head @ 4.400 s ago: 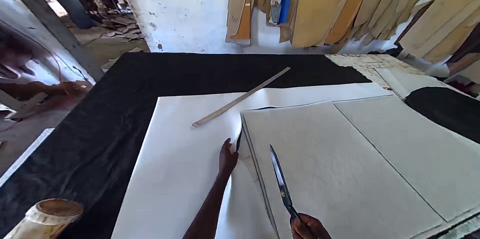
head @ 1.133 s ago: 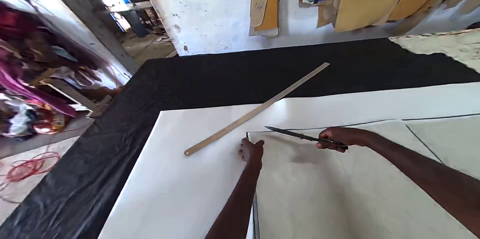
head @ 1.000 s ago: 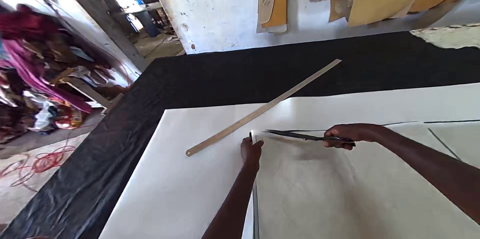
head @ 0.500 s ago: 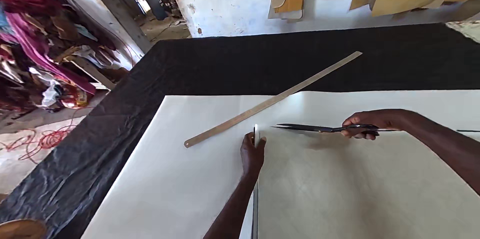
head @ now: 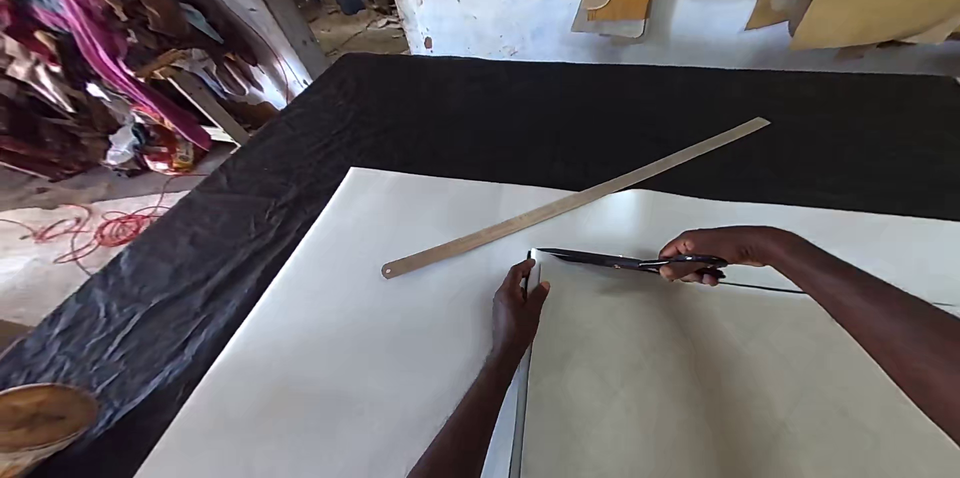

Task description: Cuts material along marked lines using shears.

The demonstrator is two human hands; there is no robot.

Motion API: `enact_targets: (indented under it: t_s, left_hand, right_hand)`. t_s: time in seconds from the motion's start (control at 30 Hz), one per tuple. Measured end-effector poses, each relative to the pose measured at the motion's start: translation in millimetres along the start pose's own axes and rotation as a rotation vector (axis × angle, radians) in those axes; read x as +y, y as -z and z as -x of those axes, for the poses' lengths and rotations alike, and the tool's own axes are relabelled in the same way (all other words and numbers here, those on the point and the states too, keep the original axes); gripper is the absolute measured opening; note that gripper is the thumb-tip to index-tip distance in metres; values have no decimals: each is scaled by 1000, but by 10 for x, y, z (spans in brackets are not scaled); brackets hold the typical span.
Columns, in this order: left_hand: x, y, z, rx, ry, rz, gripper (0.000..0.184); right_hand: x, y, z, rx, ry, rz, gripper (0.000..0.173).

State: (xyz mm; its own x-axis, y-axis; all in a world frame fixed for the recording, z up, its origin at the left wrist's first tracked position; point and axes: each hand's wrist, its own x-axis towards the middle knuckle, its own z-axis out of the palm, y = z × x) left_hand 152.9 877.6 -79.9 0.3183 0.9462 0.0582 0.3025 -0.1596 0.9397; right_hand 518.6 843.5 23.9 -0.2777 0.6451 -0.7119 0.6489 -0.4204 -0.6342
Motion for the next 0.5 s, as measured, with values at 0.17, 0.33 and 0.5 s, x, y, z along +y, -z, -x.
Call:
enact_targets:
  t_s: [0.17, 0.33, 0.5]
  left_hand:
    - [5, -10, -32, -8, 1, -77, 43]
    - [-23, -12, -33, -20, -17, -91, 42]
    - [-11, 26, -38, -30, -16, -92, 42]
  right_hand:
    - [-176, 34, -163, 17, -16, 65, 33]
    - [-236, 67, -217, 45, -44, 125, 28]
    - [-61, 120, -251, -3, -37, 63, 31]
